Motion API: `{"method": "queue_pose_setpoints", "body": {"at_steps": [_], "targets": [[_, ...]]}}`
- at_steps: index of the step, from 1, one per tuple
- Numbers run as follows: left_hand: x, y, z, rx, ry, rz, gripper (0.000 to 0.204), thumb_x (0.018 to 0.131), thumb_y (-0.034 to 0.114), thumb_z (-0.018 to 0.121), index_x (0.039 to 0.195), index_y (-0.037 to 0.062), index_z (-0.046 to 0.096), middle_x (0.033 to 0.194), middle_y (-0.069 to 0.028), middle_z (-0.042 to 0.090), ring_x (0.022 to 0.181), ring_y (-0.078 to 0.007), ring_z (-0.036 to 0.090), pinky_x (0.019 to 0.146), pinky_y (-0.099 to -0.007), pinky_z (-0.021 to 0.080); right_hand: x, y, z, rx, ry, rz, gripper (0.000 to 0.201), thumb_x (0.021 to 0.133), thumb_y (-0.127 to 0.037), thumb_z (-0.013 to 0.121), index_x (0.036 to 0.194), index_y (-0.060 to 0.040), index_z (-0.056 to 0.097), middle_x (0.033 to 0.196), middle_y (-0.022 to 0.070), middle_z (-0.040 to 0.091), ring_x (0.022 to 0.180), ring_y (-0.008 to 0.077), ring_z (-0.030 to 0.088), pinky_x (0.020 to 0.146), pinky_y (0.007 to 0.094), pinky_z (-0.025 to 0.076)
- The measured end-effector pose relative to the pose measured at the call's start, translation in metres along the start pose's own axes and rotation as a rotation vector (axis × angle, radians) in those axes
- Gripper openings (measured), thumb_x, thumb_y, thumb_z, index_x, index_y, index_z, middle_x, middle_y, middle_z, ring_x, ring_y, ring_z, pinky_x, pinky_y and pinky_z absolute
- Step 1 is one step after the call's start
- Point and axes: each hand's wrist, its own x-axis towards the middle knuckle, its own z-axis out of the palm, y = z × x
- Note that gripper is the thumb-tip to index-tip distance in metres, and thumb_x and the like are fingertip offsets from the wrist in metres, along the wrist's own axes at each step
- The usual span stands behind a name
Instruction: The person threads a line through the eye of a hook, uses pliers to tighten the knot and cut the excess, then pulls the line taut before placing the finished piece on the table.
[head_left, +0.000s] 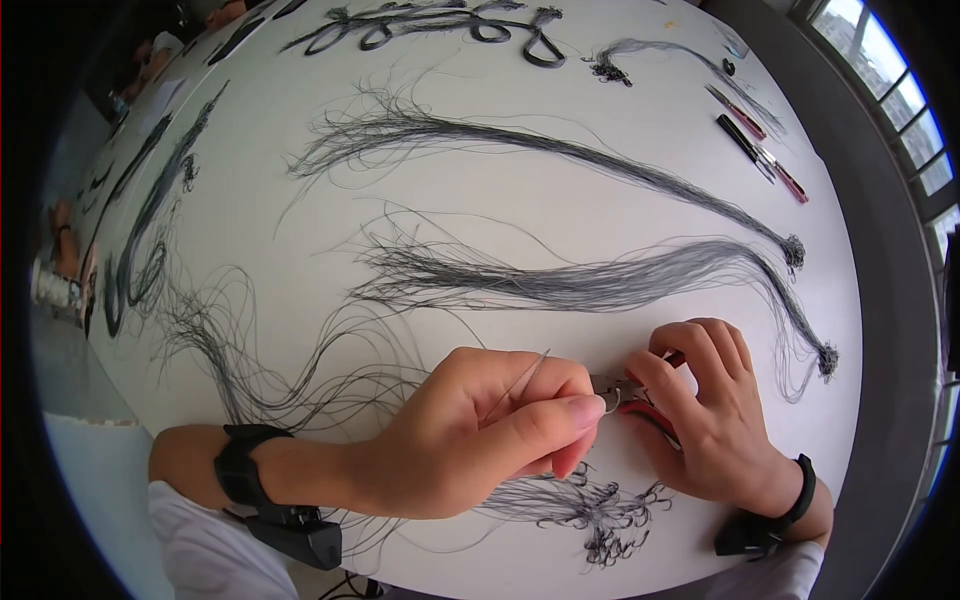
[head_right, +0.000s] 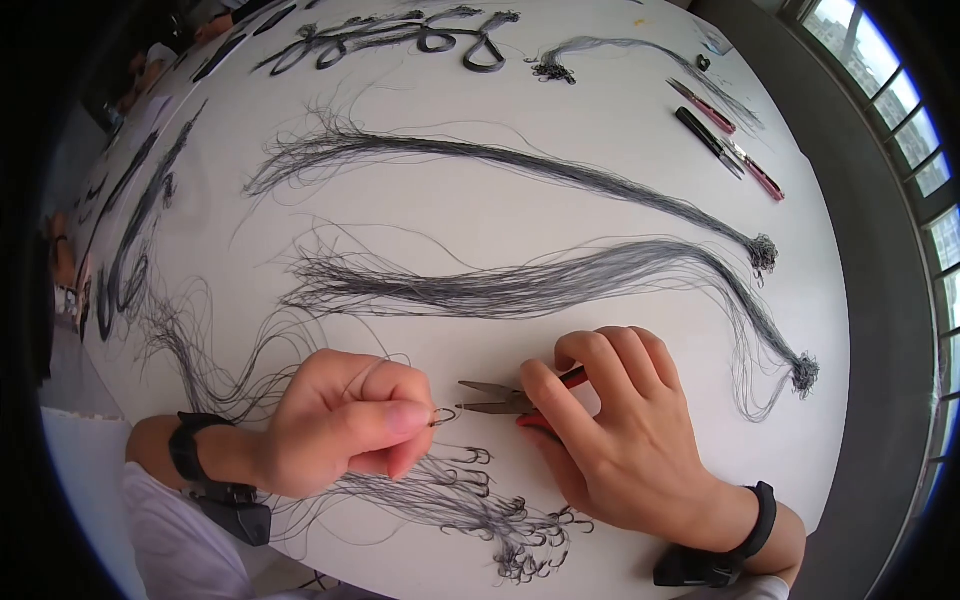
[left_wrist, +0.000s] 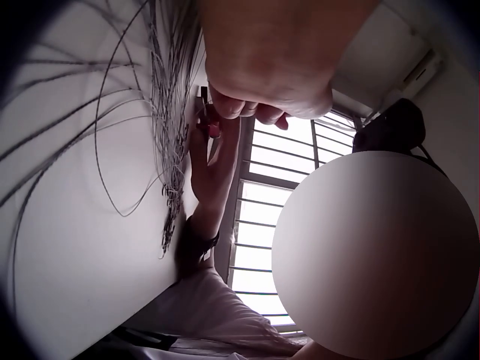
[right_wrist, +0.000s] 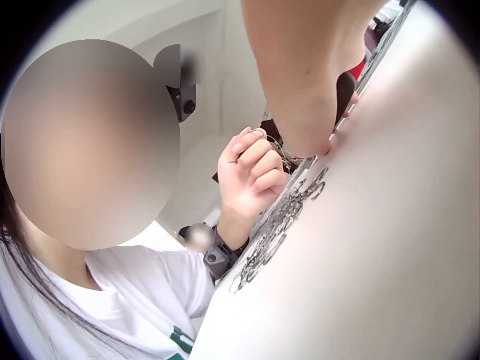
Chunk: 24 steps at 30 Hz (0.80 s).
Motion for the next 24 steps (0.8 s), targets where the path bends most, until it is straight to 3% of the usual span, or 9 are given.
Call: {"method": "queue_pose_setpoints", "body": {"at_steps": [3,5,8,11,13,16,21,24], "targets": [[-0.001,-0.006,0.0,-0.022,-0.075,-0.006,0.024,0.092,0.01,0.044,0.073,0.0001,0.054,0.068,-0.0054,0.058,0.05,-0.0043,0.037,0.044,-0.0204,0.029,0.003,-0.004,-0.004,0.031,0.053,-0.016,0.039,0.067,-0.014,0.071,0.102,-0.0051,0.055,0.093,0.0088,0.052,0.082,0.0254,0.051,0.078,0.04,0.039],[-0.002,-0.008,0.004,-0.065,-0.103,-0.027,0.024,0.092,0.01,0.044,0.073,0.0,0.054,0.069,-0.0052,0.058,0.051,-0.0043,0.037,0.045,-0.0203,0.03,0.001,-0.007,-0.005,0.336,0.198,-0.057,0.034,0.066,-0.014,0.072,0.096,-0.0036,0.059,0.089,0.0092,0.057,0.079,0.0255,0.053,0.072,0.0365,0.043],[-0.001,-0.005,0.006,-0.085,-0.148,-0.076,0.023,0.093,0.01,0.044,0.076,-0.0011,0.056,0.071,-0.0054,0.06,0.051,-0.0044,0.037,0.047,-0.0202,0.031,0.0,-0.008,0.002,0.467,0.278,-0.164,0.028,0.066,-0.014,0.072,0.09,-0.0026,0.062,0.082,0.0077,0.059,0.073,0.0243,0.054,0.063,0.0329,0.044],[0.0,-0.005,0.004,0.028,-0.21,-0.117,0.025,0.092,0.011,0.045,0.074,-0.0005,0.057,0.069,-0.0037,0.059,0.052,-0.0042,0.039,0.047,-0.0206,0.032,-0.002,-0.007,0.003,0.489,0.293,-0.194,0.023,0.064,-0.006,0.07,0.086,-0.0046,0.063,0.079,0.0045,0.06,0.072,0.0231,0.053,0.061,0.0318,0.043],[0.001,-0.007,0.004,0.205,-0.224,0.017,0.027,0.092,0.012,0.046,0.071,0.0007,0.058,0.064,-0.001,0.058,0.051,-0.0038,0.041,0.046,-0.0212,0.032,-0.003,-0.008,0.002,0.501,0.301,-0.211,0.022,0.062,-0.002,0.069,0.084,-0.0055,0.064,0.077,0.0029,0.06,0.071,0.0224,0.053,0.061,0.0313,0.043],[0.0,-0.006,0.005,0.294,-0.168,0.069,0.027,0.091,0.012,0.047,0.068,0.0021,0.059,0.06,0.0011,0.055,0.05,-0.0036,0.041,0.045,-0.0215,0.032,-0.004,-0.009,0.0,0.575,0.252,-0.153,0.023,0.059,0.0,0.067,0.081,-0.0068,0.064,0.076,0.0019,0.06,0.071,0.0223,0.053,0.062,0.0304,0.043],[0.001,-0.007,0.007,0.191,-0.137,0.02,0.027,0.091,0.011,0.047,0.069,0.0008,0.059,0.059,0.0001,0.055,0.049,-0.004,0.041,0.044,-0.0211,0.032,-0.003,-0.012,-0.003,0.703,0.178,-0.02,0.022,0.063,0.0,0.068,0.083,-0.0052,0.064,0.078,0.0033,0.061,0.072,0.0233,0.054,0.065,0.0323,0.043],[0.001,-0.008,0.009,0.122,-0.14,-0.013,0.027,0.092,0.011,0.047,0.07,-0.0001,0.059,0.06,-0.0006,0.055,0.049,-0.0041,0.042,0.044,-0.0207,0.032,-0.001,-0.012,-0.002,0.682,0.179,-0.072,0.021,0.064,0.0,0.069,0.084,-0.0041,0.064,0.079,0.0039,0.061,0.072,0.0236,0.054,0.067,0.033,0.044]]}}
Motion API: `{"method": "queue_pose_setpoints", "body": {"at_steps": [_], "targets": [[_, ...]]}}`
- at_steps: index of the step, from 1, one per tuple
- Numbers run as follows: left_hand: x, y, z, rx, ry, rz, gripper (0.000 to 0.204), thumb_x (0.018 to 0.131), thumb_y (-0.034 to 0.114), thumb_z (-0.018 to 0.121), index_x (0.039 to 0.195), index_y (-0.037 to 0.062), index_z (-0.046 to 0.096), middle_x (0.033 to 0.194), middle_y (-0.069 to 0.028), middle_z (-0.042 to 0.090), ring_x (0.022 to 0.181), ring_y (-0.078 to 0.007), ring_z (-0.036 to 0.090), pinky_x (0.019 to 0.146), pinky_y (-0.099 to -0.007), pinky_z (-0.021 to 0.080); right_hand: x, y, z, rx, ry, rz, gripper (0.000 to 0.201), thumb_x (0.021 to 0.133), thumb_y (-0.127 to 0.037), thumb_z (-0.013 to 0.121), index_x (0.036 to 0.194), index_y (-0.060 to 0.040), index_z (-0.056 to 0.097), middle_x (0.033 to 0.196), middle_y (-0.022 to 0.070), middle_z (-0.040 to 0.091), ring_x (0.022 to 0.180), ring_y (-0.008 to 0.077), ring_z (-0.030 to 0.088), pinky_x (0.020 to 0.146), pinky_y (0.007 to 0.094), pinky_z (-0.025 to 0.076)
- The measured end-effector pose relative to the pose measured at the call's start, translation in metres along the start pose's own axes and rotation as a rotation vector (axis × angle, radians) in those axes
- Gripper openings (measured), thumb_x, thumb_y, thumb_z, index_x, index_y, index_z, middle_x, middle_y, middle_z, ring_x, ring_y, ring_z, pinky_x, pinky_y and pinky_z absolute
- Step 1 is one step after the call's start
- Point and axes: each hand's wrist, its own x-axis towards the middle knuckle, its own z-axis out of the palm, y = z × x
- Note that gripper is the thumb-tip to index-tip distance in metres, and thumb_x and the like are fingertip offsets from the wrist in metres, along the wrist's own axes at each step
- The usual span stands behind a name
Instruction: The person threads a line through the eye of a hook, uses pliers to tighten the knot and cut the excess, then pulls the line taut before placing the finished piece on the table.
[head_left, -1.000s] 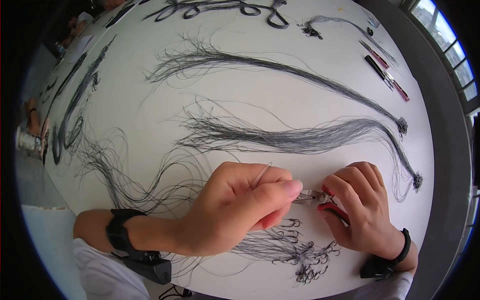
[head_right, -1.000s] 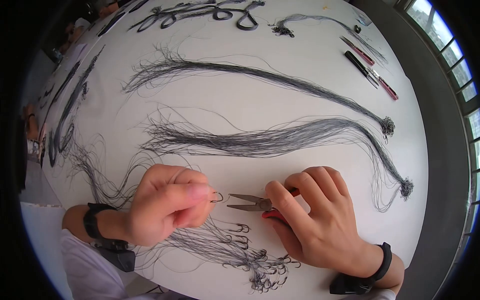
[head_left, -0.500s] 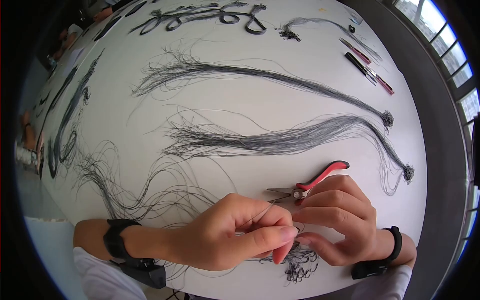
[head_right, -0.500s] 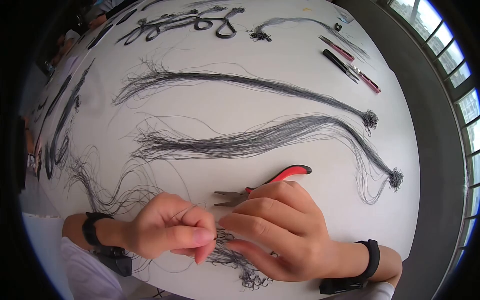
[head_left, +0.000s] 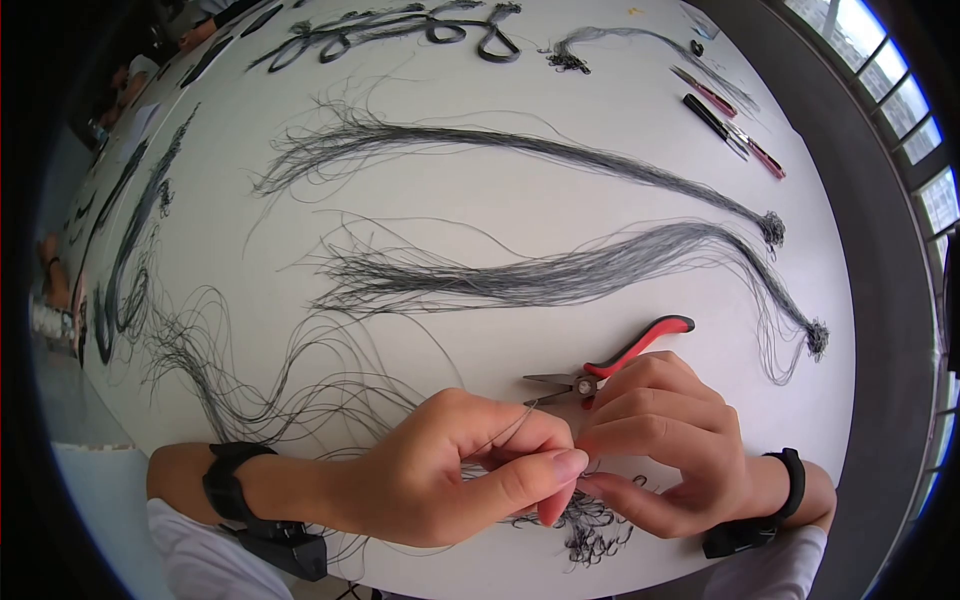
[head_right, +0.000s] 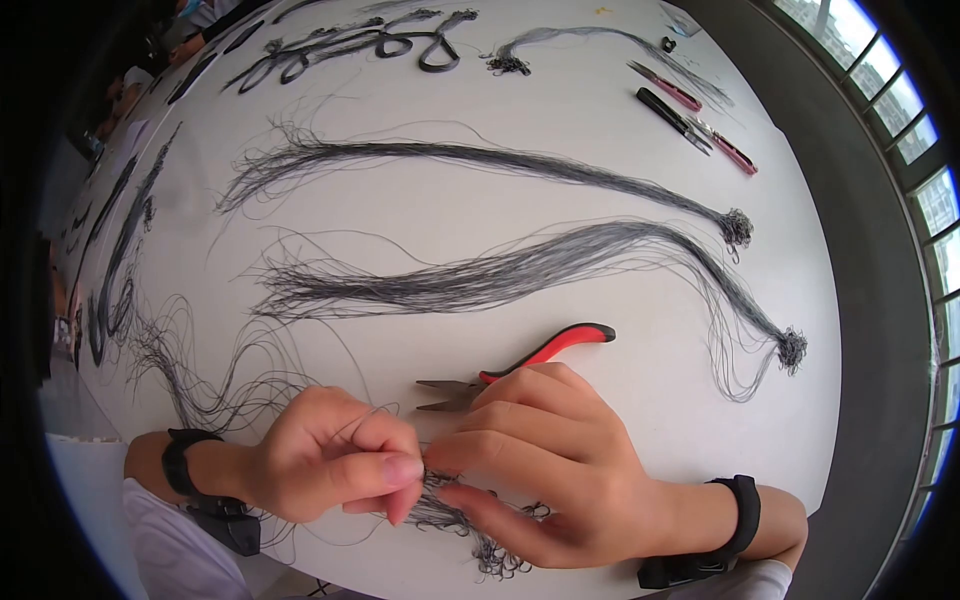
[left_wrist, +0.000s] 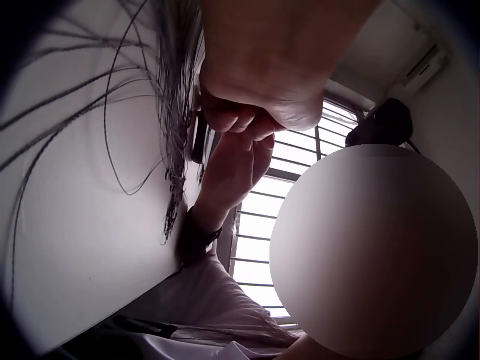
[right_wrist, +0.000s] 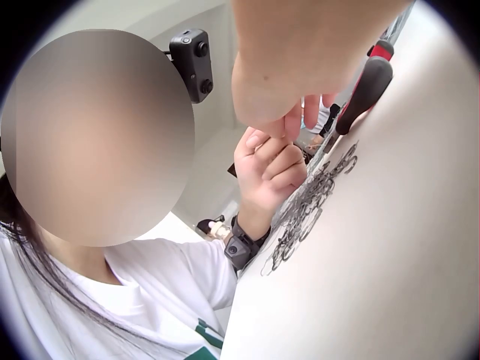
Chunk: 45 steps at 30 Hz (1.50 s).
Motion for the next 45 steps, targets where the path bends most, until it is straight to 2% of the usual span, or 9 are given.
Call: {"method": "queue_pose_setpoints", "body": {"at_steps": [5,7,8,10,13,16,22,37,45], "targets": [[-0.0007,0.0002,-0.001,0.005,0.002,-0.002,0.025,0.092,0.012,0.047,0.074,-0.0006,0.06,0.062,-0.0009,0.056,0.051,-0.0045,0.043,0.045,-0.0202,0.033,-0.004,0.0045,-0.0011,0.04,-0.011,0.006,0.021,0.064,0.002,0.068,0.084,-0.0032,0.064,0.077,0.0038,0.061,0.071,0.0233,0.055,0.067,0.0332,0.044],[-0.0018,0.0009,-0.0028,0.218,0.054,0.06,0.017,0.089,0.009,0.052,0.078,-0.0006,0.061,0.067,-0.0018,0.058,0.054,-0.0051,0.047,0.048,-0.0197,0.037,-0.0045,0.0049,-0.0013,0.087,-0.011,0.03,0.02,0.065,0.003,0.068,0.084,-0.0029,0.064,0.077,0.0039,0.061,0.07,0.0233,0.055,0.067,0.0333,0.044],[-0.0006,-0.0001,-0.0011,0.217,0.054,0.06,0.017,0.089,0.009,0.052,0.078,-0.0006,0.061,0.067,-0.0018,0.058,0.054,-0.0051,0.047,0.048,-0.0197,0.037,-0.0044,0.0049,-0.0011,0.122,-0.012,0.042,0.019,0.066,0.003,0.067,0.083,-0.0028,0.064,0.075,0.0043,0.061,0.069,0.0231,0.055,0.067,0.033,0.044],[0.0023,-0.0026,0.0039,0.17,0.265,0.159,0.005,0.085,0.002,0.058,0.083,0.0001,0.062,0.073,-0.0027,0.06,0.057,-0.0056,0.052,0.052,-0.0195,0.041,-0.0044,0.0049,-0.0017,0.157,-0.011,0.056,0.018,0.066,0.004,0.066,0.082,-0.0027,0.063,0.074,0.0048,0.06,0.068,0.0229,0.055,0.067,0.0328,0.044],[0.0024,-0.001,-0.0001,0.391,0.192,0.251,0.009,0.08,-0.003,0.062,0.087,0.0012,0.063,0.076,-0.0038,0.061,0.057,-0.0057,0.054,0.052,-0.0191,0.043,-0.0047,0.0052,-0.0029,0.169,-0.034,0.084,0.014,0.068,0.004,0.065,0.081,-0.002,0.062,0.071,0.0057,0.059,0.065,0.0225,0.054,0.066,0.0319,0.042],[0.0039,-0.0021,-0.0007,0.531,0.198,0.35,0.011,0.078,-0.004,0.064,0.087,0.002,0.064,0.075,-0.004,0.062,0.055,-0.0057,0.053,0.049,-0.0186,0.041,-0.0055,0.0054,-0.0028,0.208,-0.029,0.113,0.012,0.069,0.004,0.063,0.079,-0.0016,0.061,0.07,0.0061,0.058,0.063,0.0221,0.053,0.065,0.0317,0.041],[0.0056,-0.0025,-0.0012,0.675,0.22,0.46,0.014,0.074,-0.003,0.066,0.087,0.0032,0.066,0.075,-0.0035,0.063,0.053,-0.0068,0.053,0.044,-0.0189,0.04,-0.0064,0.0062,-0.0033,0.244,-0.04,0.149,0.009,0.071,0.003,0.061,0.078,-0.0018,0.06,0.07,0.0058,0.059,0.061,0.0222,0.051,0.064,0.0322,0.04],[0.0061,-0.0088,-0.0023,0.748,0.199,0.54,0.014,0.072,-0.003,0.067,0.085,0.0025,0.066,0.074,-0.0045,0.064,0.052,-0.0077,0.054,0.043,-0.0196,0.041,-0.0051,0.007,-0.0057,0.208,-0.124,0.149,0.008,0.071,0.003,0.062,0.078,-0.0018,0.06,0.069,0.0052,0.057,0.064,0.0218,0.051,0.067,0.0326,0.038],[0.0038,-0.0033,-0.0009,0.762,0.248,0.534,0.014,0.072,-0.003,0.067,0.085,0.0036,0.066,0.075,-0.0039,0.064,0.053,-0.0076,0.055,0.044,-0.0194,0.042,-0.0056,0.0083,-0.0065,0.312,-0.086,0.181,0.008,0.073,0.002,0.065,0.081,-0.0004,0.064,0.074,0.0051,0.063,0.072,0.0201,0.054,0.072,0.0324,0.042]]}}
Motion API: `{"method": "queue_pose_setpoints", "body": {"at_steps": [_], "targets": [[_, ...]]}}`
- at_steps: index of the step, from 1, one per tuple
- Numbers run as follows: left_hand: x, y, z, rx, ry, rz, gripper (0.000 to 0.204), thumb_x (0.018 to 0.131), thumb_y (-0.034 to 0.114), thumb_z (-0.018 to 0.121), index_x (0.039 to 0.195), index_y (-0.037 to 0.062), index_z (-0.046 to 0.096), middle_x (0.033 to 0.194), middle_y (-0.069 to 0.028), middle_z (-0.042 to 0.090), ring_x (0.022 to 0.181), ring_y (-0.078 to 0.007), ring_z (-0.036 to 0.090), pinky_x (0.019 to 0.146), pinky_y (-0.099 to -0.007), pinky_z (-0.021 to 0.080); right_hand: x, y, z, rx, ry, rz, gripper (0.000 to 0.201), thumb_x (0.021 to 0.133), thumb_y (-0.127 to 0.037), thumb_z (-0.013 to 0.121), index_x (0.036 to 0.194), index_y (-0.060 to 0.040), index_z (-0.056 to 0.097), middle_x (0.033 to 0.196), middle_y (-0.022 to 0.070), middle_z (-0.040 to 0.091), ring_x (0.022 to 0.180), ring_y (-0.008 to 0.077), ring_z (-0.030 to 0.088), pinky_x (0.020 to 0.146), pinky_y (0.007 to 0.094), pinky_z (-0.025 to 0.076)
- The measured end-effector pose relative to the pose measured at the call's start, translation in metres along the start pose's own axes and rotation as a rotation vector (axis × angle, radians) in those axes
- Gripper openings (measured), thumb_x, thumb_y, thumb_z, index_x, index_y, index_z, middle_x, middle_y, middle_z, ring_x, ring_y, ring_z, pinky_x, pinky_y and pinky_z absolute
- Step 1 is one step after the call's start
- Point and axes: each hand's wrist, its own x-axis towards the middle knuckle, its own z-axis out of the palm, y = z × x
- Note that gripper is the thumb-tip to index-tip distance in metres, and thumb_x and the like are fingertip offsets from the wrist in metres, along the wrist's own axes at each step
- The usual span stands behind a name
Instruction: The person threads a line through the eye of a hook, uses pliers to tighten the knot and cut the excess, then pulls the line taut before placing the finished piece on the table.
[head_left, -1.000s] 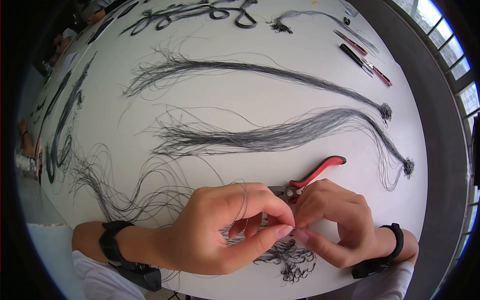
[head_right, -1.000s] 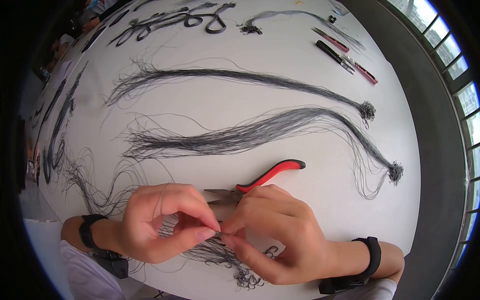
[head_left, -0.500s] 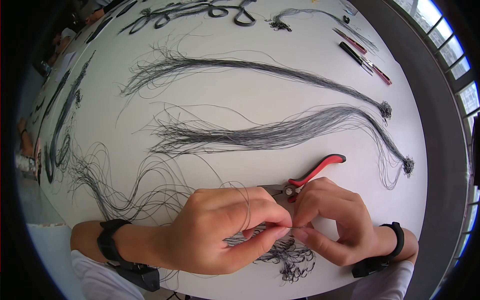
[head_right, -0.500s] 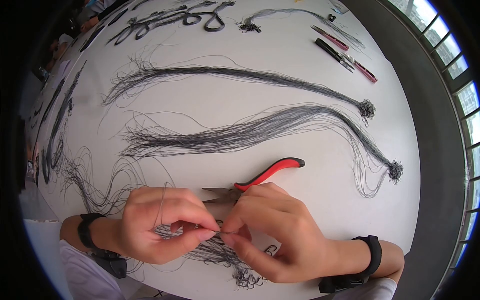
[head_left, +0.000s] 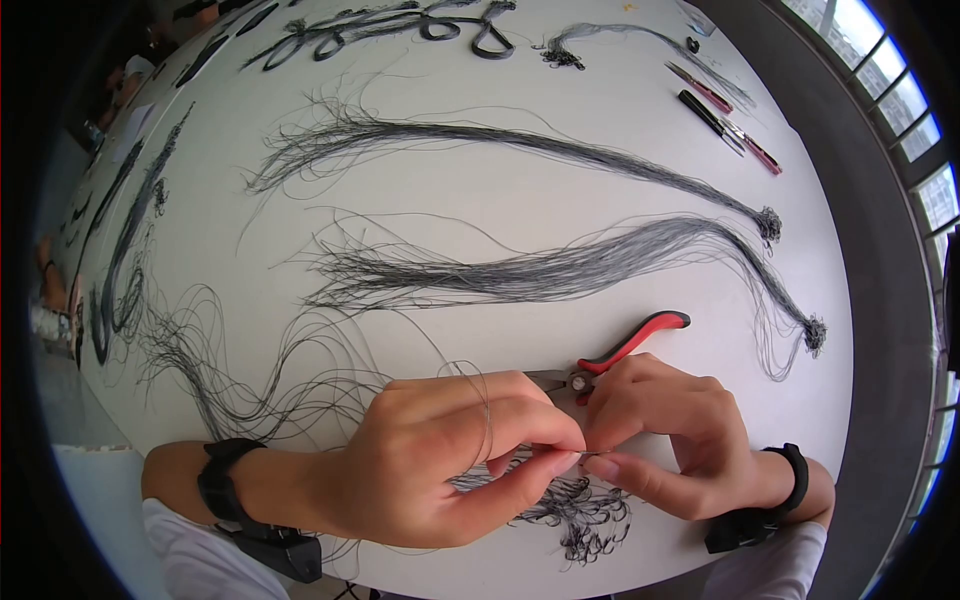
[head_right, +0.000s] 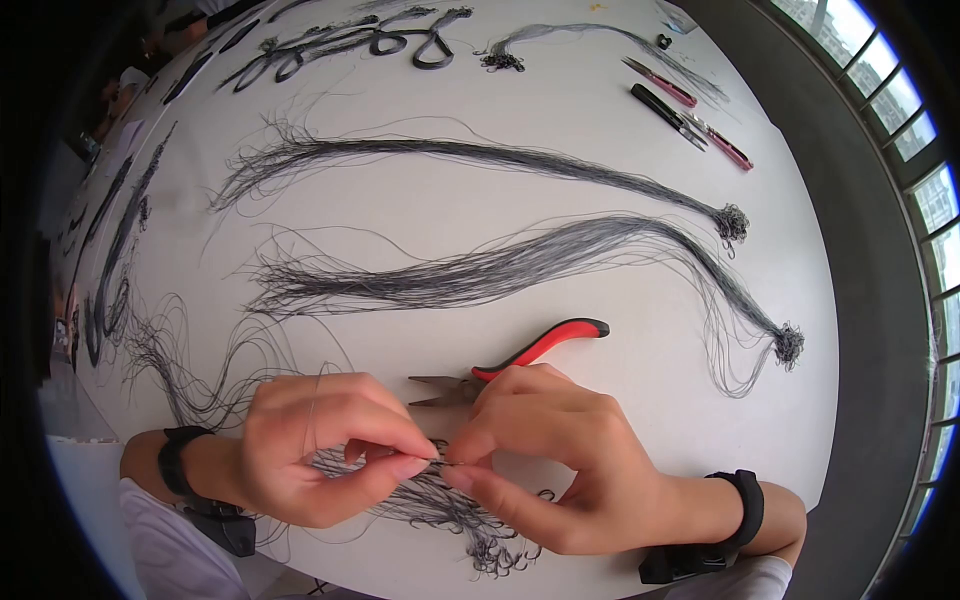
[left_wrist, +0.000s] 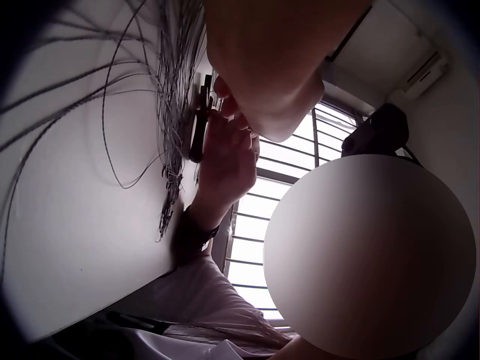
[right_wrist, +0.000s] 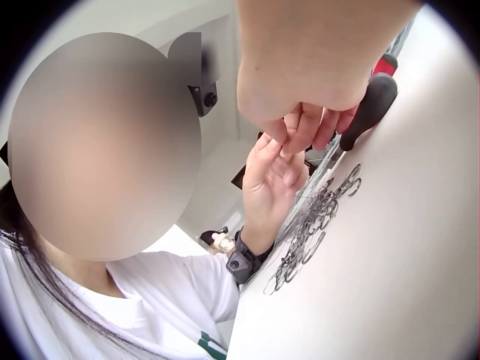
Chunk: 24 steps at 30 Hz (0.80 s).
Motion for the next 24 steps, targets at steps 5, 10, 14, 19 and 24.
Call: {"method": "queue_pose_setpoints", "body": {"at_steps": [5,10,14,19,24], "targets": [[0.0002,-0.0005,0.001,-0.008,-0.014,-0.006,0.014,0.073,-0.003,0.067,0.084,0.0037,0.065,0.076,-0.004,0.064,0.054,-0.0076,0.055,0.045,-0.0191,0.042,-0.0014,-0.0003,-0.0004,-0.05,0.014,-0.03,0.01,0.072,0.002,0.065,0.081,-0.0014,0.065,0.073,0.0044,0.063,0.072,0.0197,0.053,0.071,0.0318,0.044],[-0.0005,-0.0005,0.0015,0.009,-0.011,-0.015,0.013,0.073,-0.003,0.067,0.085,0.0033,0.066,0.076,-0.0043,0.064,0.055,-0.0075,0.056,0.045,-0.019,0.043,-0.0013,-0.0018,-0.0006,-0.06,0.004,-0.005,0.008,0.072,0.002,0.065,0.079,-0.0015,0.066,0.073,0.0038,0.064,0.072,0.0191,0.053,0.071,0.0319,0.044],[-0.0015,-0.003,0.0023,0.029,0.004,0.018,0.014,0.072,-0.003,0.068,0.085,0.003,0.066,0.076,-0.0043,0.064,0.055,-0.0077,0.057,0.045,-0.019,0.044,-0.0024,-0.0022,-0.002,0.003,-0.004,0.058,0.005,0.074,0.0,0.064,0.078,-0.0016,0.065,0.073,0.0042,0.064,0.074,0.0197,0.054,0.075,0.0318,0.042],[-0.002,-0.0081,0.0067,0.121,0.07,0.143,0.018,0.069,-0.005,0.07,0.085,0.0019,0.066,0.074,-0.006,0.064,0.055,-0.0101,0.059,0.046,-0.0206,0.047,-0.0031,-0.0036,-0.0034,0.058,-0.026,0.128,0.003,0.076,-0.001,0.062,0.077,-0.0016,0.065,0.075,0.0052,0.063,0.076,0.0206,0.055,0.079,0.0323,0.041],[-0.0029,-0.0075,0.0078,0.155,0.07,0.176,0.019,0.067,-0.004,0.071,0.084,0.0009,0.065,0.073,-0.0064,0.064,0.054,-0.0111,0.06,0.046,-0.0217,0.048,-0.0034,-0.0039,-0.0025,-0.002,-0.026,0.09,0.003,0.077,-0.001,0.061,0.078,-0.0017,0.064,0.073,0.0048,0.063,0.075,0.0206,0.054,0.081,0.0331,0.04]]}}
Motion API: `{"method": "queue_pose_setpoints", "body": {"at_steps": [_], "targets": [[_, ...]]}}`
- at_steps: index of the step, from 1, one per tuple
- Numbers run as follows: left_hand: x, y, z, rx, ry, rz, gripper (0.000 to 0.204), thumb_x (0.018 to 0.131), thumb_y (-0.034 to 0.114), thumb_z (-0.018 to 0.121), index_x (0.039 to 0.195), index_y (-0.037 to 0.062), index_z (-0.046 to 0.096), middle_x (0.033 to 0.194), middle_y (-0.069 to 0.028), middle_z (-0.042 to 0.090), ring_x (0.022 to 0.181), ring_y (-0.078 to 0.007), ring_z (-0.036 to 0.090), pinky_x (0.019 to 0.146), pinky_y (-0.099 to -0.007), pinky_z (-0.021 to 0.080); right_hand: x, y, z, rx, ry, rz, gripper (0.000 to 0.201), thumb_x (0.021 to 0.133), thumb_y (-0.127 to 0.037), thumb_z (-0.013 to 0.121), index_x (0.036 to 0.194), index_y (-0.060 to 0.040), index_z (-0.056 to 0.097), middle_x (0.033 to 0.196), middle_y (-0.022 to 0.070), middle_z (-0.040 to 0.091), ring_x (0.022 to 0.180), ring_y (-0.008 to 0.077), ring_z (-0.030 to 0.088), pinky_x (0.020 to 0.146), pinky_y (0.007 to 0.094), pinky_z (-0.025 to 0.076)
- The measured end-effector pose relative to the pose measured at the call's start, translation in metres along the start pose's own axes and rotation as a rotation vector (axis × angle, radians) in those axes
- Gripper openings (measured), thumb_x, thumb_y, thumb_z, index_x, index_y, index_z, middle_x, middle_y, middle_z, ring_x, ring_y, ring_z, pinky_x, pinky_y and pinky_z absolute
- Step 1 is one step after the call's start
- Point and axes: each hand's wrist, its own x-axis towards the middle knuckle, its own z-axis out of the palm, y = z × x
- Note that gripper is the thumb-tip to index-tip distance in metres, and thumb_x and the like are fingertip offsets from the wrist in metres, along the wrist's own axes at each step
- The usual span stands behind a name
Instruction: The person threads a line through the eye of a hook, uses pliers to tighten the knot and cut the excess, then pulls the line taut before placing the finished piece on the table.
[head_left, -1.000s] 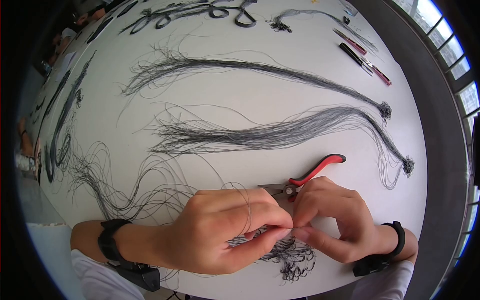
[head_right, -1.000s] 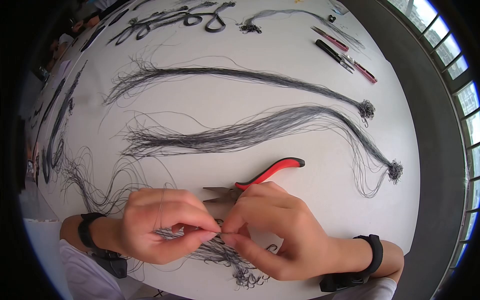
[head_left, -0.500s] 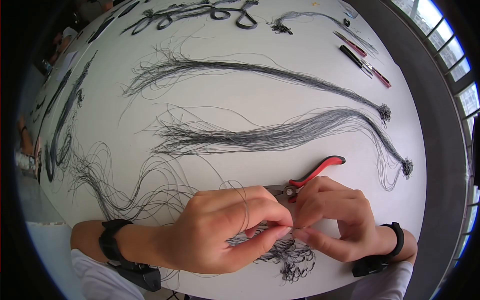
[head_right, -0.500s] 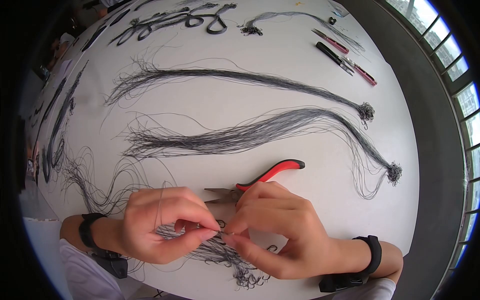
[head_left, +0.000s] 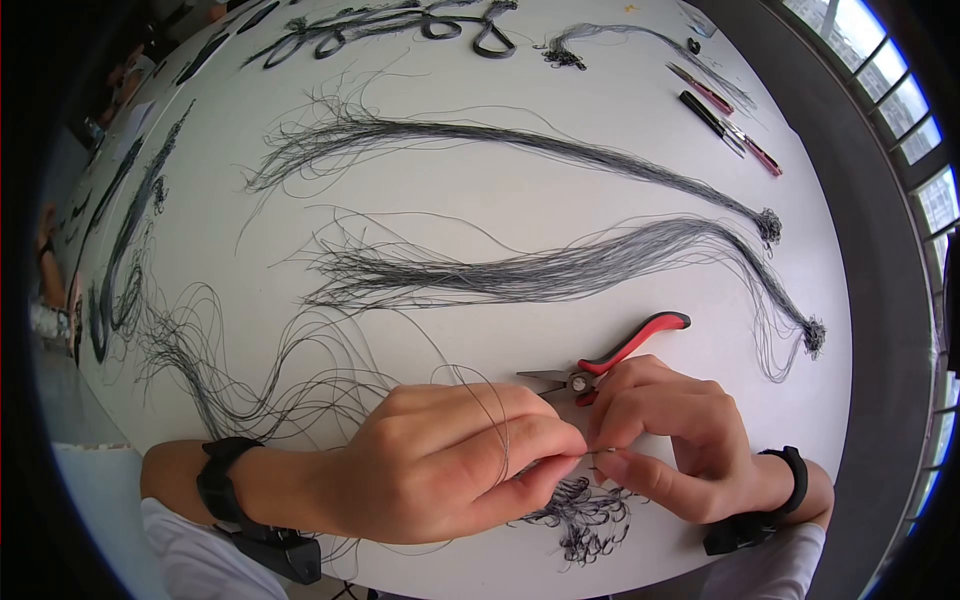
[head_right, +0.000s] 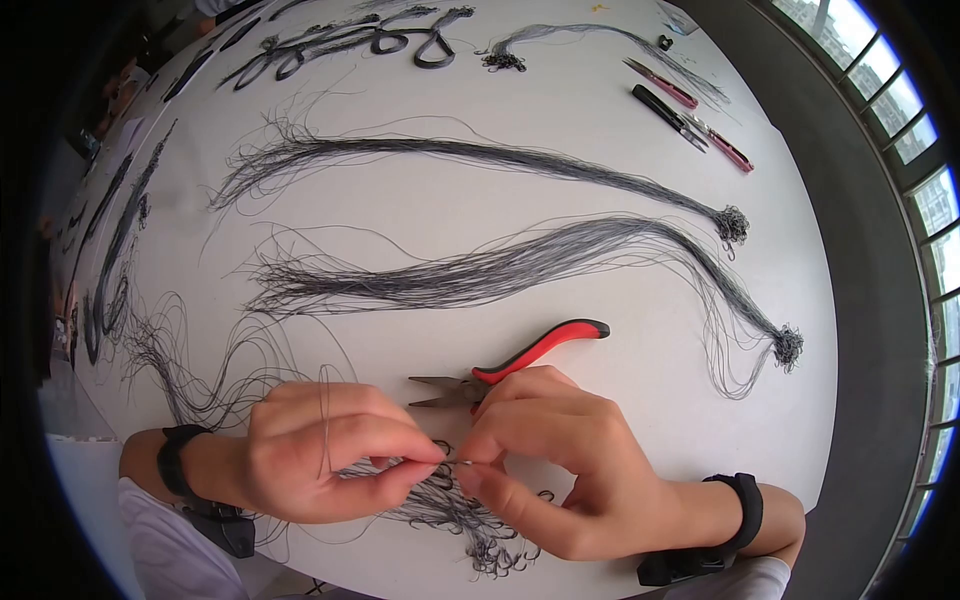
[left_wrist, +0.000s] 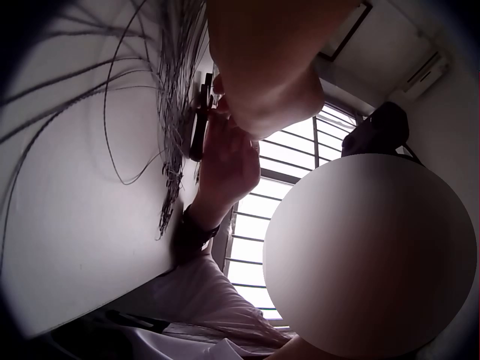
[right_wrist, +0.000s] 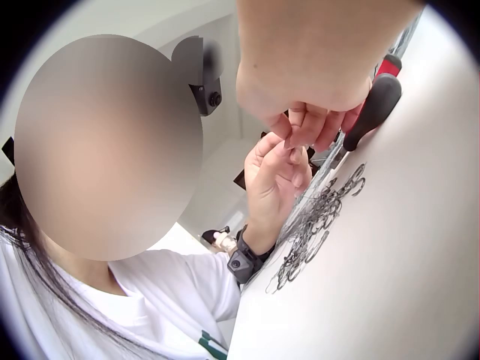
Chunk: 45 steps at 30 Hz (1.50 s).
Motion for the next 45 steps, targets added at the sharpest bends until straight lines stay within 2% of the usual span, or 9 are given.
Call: {"method": "queue_pose_setpoints", "body": {"at_steps": [9,14,18,25,32,36,40,43,45], "targets": [[-0.004,-0.003,0.003,0.111,0.02,0.107,0.022,0.065,-0.004,0.072,0.085,0.0018,0.066,0.072,-0.005,0.063,0.054,-0.0137,0.06,0.046,-0.0228,0.049,0.001,-0.001,-0.003,0.026,-0.073,0.019,0.005,0.078,-0.003,0.059,0.079,-0.0017,0.064,0.073,0.0047,0.062,0.073,0.0208,0.054,0.081,0.0328,0.038],[-0.003,-0.001,0.001,0.11,0.012,0.099,0.021,0.065,-0.004,0.071,0.085,0.0022,0.066,0.072,-0.0044,0.063,0.054,-0.0124,0.06,0.046,-0.0224,0.049,0.001,0.002,0.001,-0.031,-0.022,-0.026,0.003,0.075,-0.002,0.062,0.078,-0.0021,0.064,0.071,0.0035,0.062,0.073,0.0205,0.054,0.077,0.0326,0.039],[0.0,0.002,-0.003,0.002,-0.036,-0.023,0.018,0.068,-0.004,0.071,0.085,0.0022,0.065,0.072,-0.0049,0.064,0.055,-0.0099,0.06,0.046,-0.0212,0.049,0.003,0.001,0.001,-0.17,0.031,-0.109,0.008,0.07,-0.003,0.065,0.078,-0.0033,0.064,0.066,0.0021,0.058,0.072,0.0209,0.054,0.073,0.0326,0.04],[0.0,0.004,-0.007,-0.198,-0.144,-0.245,0.014,0.074,-0.003,0.068,0.087,0.0011,0.066,0.075,-0.0061,0.065,0.058,-0.0093,0.061,0.051,-0.0198,0.049,0.004,0.001,-0.001,-0.25,0.032,-0.164,0.01,0.069,-0.002,0.064,0.079,-0.0038,0.064,0.064,0.0024,0.057,0.072,0.0216,0.053,0.073,0.0335,0.041],[0.001,0.004,-0.007,-0.17,-0.086,-0.24,0.014,0.075,-0.003,0.067,0.088,0.0021,0.067,0.075,-0.0049,0.065,0.056,-0.0087,0.059,0.048,-0.0199,0.046,0.0,0.002,-0.006,-0.015,-0.017,-0.019,0.004,0.075,-0.002,0.058,0.075,-0.0018,0.062,0.07,0.0032,0.061,0.076,0.0213,0.053,0.08,0.0348,0.041],[0.002,0.006,-0.008,-0.142,-0.104,-0.266,0.014,0.074,-0.001,0.068,0.088,0.0036,0.068,0.074,-0.0035,0.065,0.05,-0.0058,0.054,0.042,-0.0185,0.04,-0.001,0.002,-0.006,0.026,-0.025,0.032,0.008,0.077,-0.005,0.055,0.074,-0.0013,0.062,0.072,0.0032,0.062,0.077,0.0208,0.053,0.083,0.0349,0.04],[0.003,0.007,-0.006,-0.124,-0.081,-0.245,0.015,0.074,0.0,0.068,0.089,0.0047,0.068,0.073,-0.0024,0.064,0.046,-0.0038,0.049,0.038,-0.0179,0.035,-0.002,0.001,-0.006,0.049,-0.04,0.067,0.009,0.078,-0.005,0.054,0.074,-0.001,0.061,0.072,0.003,0.062,0.078,0.0204,0.053,0.083,0.0343,0.04],[0.002,0.006,-0.005,-0.107,-0.083,-0.232,0.016,0.074,0.001,0.068,0.089,0.0053,0.068,0.071,-0.0016,0.064,0.045,-0.0036,0.048,0.038,-0.018,0.035,-0.002,0.001,-0.006,0.065,-0.052,0.09,0.009,0.078,-0.005,0.053,0.075,-0.0008,0.061,0.072,0.0028,0.062,0.077,0.0206,0.053,0.084,0.0345,0.039],[0.002,0.007,-0.01,-0.116,-0.116,-0.242,0.015,0.075,0.0,0.067,0.09,0.0036,0.067,0.073,-0.0031,0.064,0.049,-0.0049,0.052,0.04,-0.0181,0.038,-0.002,0.0,-0.006,0.048,-0.048,0.087,0.009,0.078,-0.004,0.053,0.076,-0.0007,0.061,0.071,0.0031,0.061,0.078,0.0187,0.052,0.078,0.0316,0.041]]}}
